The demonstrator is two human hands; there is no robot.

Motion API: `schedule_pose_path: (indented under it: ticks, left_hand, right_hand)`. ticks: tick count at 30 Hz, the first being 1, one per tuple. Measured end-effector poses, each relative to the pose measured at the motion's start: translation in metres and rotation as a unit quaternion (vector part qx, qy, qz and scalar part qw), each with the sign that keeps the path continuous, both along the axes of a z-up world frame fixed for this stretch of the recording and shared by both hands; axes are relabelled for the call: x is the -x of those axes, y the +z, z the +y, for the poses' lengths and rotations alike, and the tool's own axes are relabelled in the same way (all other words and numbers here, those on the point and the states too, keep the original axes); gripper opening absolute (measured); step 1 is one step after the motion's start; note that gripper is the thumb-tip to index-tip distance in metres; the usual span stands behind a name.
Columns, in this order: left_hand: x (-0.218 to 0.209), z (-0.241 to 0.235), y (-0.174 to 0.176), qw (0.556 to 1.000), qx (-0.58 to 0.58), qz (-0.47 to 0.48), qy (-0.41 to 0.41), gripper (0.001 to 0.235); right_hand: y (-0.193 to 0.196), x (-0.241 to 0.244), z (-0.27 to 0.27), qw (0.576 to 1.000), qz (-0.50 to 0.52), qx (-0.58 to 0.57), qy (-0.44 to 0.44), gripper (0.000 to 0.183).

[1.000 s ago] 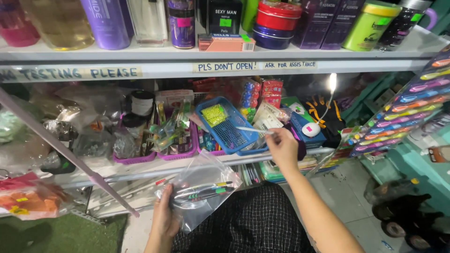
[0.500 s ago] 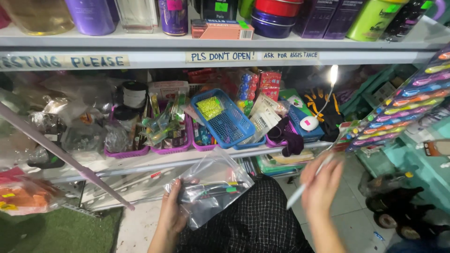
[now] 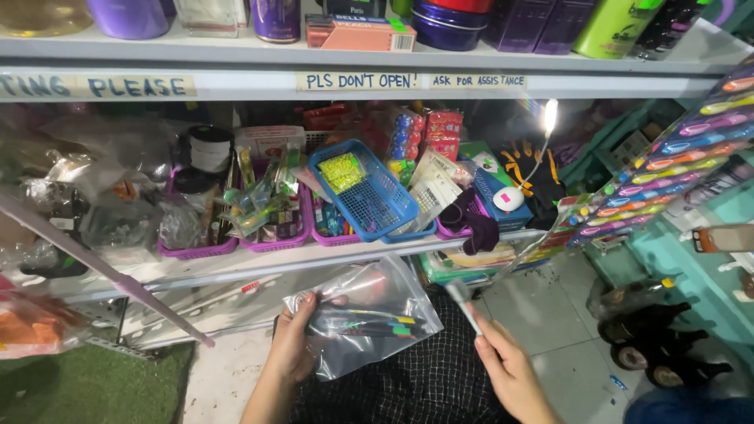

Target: Organizing hairbrushes by bagging them and placing them into baskets on a store shelf

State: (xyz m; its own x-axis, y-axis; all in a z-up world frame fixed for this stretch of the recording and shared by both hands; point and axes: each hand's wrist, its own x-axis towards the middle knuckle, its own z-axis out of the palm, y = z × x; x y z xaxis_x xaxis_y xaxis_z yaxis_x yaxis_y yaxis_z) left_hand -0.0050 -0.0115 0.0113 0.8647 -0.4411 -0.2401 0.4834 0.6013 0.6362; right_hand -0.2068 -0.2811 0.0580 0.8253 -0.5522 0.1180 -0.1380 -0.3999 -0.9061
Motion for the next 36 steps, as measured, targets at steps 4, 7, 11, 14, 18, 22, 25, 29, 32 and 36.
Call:
schedule_pose_path:
  ticks: [4,7,11,14,18,22,25,29,32,36]
  left_hand:
    - [0.003,-0.004,0.008,1.000,-0.023,0.018,-0.013,0.023]
    - [0.006,-0.007,0.003,0.998,-0.057,0.022,-0.026,0.025]
    - [0.010,-0.012,0.006,0.995,-0.025,-0.026,-0.091,0.014]
    - [0.014,-0.019,0.011,0.991,-0.040,-0.053,-0.119,0.012]
    - [0.019,-0.027,0.016,0.988,-0.061,-0.035,-0.137,0.025]
    - [0.024,-0.028,0.028,0.989,-0.027,-0.051,-0.133,0.026]
    - [0.023,-0.026,0.030,0.993,-0.011,-0.024,-0.116,0.018]
    - [0.026,-0.024,0.037,0.994,0.012,0.003,-0.112,0.019]
    - [0.027,-0.025,0.035,0.994,0.005,0.008,-0.109,0.018]
    - [0.026,-0.023,0.035,0.996,0.019,0.004,-0.092,0.020]
  right_hand:
    - [0.052,0.000,-0.001,0.972,0.099,0.128,0.170,0.048]
    - [0.069,-0.003,-0.006,0.945,0.158,0.161,0.236,0.051]
    - [0.097,-0.011,-0.005,0.904,0.206,0.177,0.329,0.063]
    - [0.091,-0.024,-0.013,0.941,0.117,0.136,0.287,0.048]
    - [0.066,-0.042,-0.011,0.970,0.042,0.057,0.233,0.029]
    - [0.059,-0.041,0.000,0.977,-0.012,0.044,0.206,0.024]
    - [0.080,-0.035,0.005,0.957,0.007,0.032,0.288,0.036]
    - [0.073,-0.028,-0.010,0.928,0.003,-0.108,0.355,0.050]
    - [0.083,-0.025,-0.002,0.947,0.033,-0.058,0.314,0.036]
    - [0.073,-0.020,-0.013,0.956,0.020,0.076,0.284,0.042]
